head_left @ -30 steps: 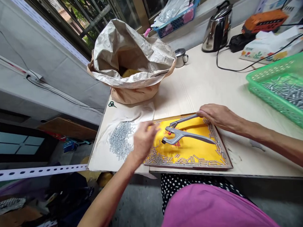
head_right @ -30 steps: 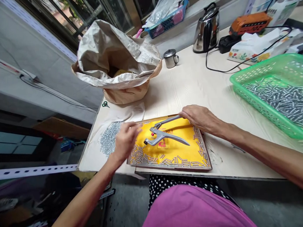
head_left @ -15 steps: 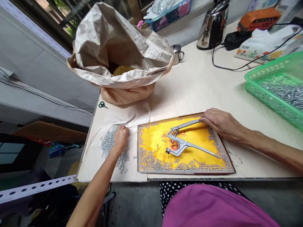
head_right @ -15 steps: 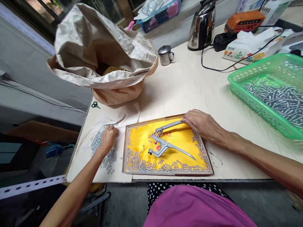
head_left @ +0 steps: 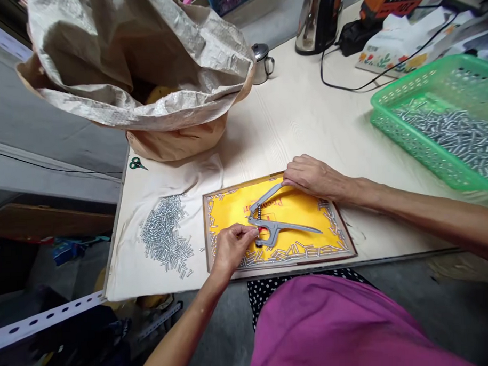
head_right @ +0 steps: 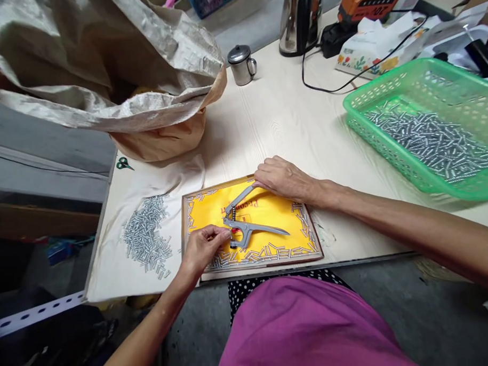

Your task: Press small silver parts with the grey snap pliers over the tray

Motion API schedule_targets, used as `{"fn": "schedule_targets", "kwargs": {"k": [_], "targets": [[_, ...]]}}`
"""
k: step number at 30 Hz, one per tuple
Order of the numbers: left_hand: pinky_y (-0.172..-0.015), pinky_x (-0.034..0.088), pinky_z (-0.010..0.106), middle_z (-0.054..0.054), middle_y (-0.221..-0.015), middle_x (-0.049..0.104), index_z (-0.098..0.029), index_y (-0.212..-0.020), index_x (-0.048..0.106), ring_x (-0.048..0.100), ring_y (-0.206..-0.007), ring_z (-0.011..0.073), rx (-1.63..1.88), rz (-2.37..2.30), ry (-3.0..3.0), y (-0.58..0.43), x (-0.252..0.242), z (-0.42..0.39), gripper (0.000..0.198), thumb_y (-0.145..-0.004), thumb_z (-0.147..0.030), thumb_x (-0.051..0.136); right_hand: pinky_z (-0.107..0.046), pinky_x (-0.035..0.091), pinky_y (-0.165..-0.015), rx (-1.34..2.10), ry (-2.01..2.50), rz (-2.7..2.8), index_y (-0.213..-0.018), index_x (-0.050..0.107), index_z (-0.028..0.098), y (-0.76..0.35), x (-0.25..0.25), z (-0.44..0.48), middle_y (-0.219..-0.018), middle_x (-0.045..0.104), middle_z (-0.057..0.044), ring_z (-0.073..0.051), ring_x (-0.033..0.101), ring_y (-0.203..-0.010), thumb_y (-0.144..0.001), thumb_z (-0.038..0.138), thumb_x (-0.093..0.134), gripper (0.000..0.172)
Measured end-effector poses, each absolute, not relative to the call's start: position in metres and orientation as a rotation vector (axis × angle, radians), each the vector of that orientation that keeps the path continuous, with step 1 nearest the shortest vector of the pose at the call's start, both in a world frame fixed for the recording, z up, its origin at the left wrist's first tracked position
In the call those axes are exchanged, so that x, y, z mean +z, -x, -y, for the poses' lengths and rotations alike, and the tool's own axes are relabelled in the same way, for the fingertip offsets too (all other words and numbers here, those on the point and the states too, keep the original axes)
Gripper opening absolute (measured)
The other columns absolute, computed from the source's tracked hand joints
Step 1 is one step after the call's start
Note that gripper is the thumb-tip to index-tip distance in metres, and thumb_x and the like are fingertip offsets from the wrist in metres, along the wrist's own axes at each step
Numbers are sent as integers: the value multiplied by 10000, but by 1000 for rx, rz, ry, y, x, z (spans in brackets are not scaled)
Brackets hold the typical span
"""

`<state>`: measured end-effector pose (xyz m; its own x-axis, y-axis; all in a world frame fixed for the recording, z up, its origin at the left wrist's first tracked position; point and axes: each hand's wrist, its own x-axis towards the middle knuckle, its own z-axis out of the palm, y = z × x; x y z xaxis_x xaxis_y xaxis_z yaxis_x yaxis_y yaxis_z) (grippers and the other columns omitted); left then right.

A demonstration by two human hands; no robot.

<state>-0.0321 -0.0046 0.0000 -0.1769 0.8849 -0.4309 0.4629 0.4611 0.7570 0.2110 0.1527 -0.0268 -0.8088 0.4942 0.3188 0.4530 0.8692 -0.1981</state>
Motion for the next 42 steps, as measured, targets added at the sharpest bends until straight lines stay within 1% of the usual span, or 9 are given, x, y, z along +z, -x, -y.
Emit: {"fn": "schedule_targets", "kwargs": {"k": [5, 10, 14, 21, 30, 33, 36, 39, 42], "targets": [[-531, 443, 209, 42, -711, 731, -159, -739, 752, 655, -676, 162, 578, -1821, -1156, 37, -10, 10, 231, -755, -382, 695, -329, 330, -728, 124, 671, 2683, -826, 569, 199, -206, -25, -157, -784, 616, -70, -192, 454, -748, -1047, 454, 178, 517], [-506, 445, 206, 5, -562, 670, -152, -727, 721, 613, -524, 129, 541, -1814, -1098, 34, -13, 11, 214, -776, -358, 692, -325, 317, -735, 122, 666, 2675, -827, 562, 200, -205, -27, -157, -790, 618, -64, -186, 451, -750, -1051, 447, 186, 503], [-477, 473, 200, -12, -486, 644, -141, -756, 684, 618, -446, 125, 473, -1790, -976, 30, -9, 9, 156, -818, -283, 666, -325, 315, -741, 129, 657, 2680, -837, 568, 196, -205, -28, -155, -803, 623, -62, -187, 451, -758, -1051, 451, 198, 497], [-540, 553, 227, 16, -533, 692, -137, -778, 644, 684, -502, 142, 378, -1735, -855, 30, -4, 6, 102, -852, -205, 661, -334, 328, -746, 156, 667, 2682, -837, 575, 195, -202, -30, -151, -795, 616, -64, -192, 454, -761, -1045, 470, 182, 523], [-525, 512, 223, 12, -565, 699, -164, -748, 652, 714, -559, 178, 329, -1815, -1131, 27, -6, 12, 125, -826, -262, 656, -334, 306, -755, 231, 702, 2650, -869, 588, 192, -196, -45, -157, -827, 620, -66, -193, 468, -788, -1047, 473, 169, 535], [-532, 506, 233, 15, -548, 697, -167, -757, 661, 700, -535, 178, 273, -1836, -1161, 27, -4, 12, 133, -836, -268, 626, -341, 293, -767, 222, 702, 2670, -909, 596, 185, -194, -45, -157, -853, 629, -70, -195, 482, -810, -1046, 480, 166, 539], [-558, 517, 240, 10, -528, 691, -167, -757, 668, 687, -516, 170, 250, -1835, -1108, 28, -4, 10, 137, -836, -272, 627, -365, 282, -783, 154, 706, 2709, -965, 604, 181, -196, -39, -151, -905, 641, -88, -217, 480, -836, -1011, 589, 212, 567], [-560, 512, 236, -1, -526, 685, -173, -751, 675, 685, -518, 167, 267, -1838, -1102, 29, -5, 10, 136, -830, -281, 644, -389, 274, -800, 106, 708, 2751, -1052, 607, 179, -202, -29, -138, -956, 637, -112, -248, 464, -865, -911, 763, 264, 692], [-542, 493, 226, -8, -526, 676, -177, -729, 671, 683, -514, 164, 265, -1846, -1121, 28, -6, 10, 140, -824, -279, 655, -405, 277, -808, 114, 718, 2783, -1169, 594, 171, -210, -20, -122, -988, 618, -135, -273, 453, -895, -830, 848, 294, 815]]}}
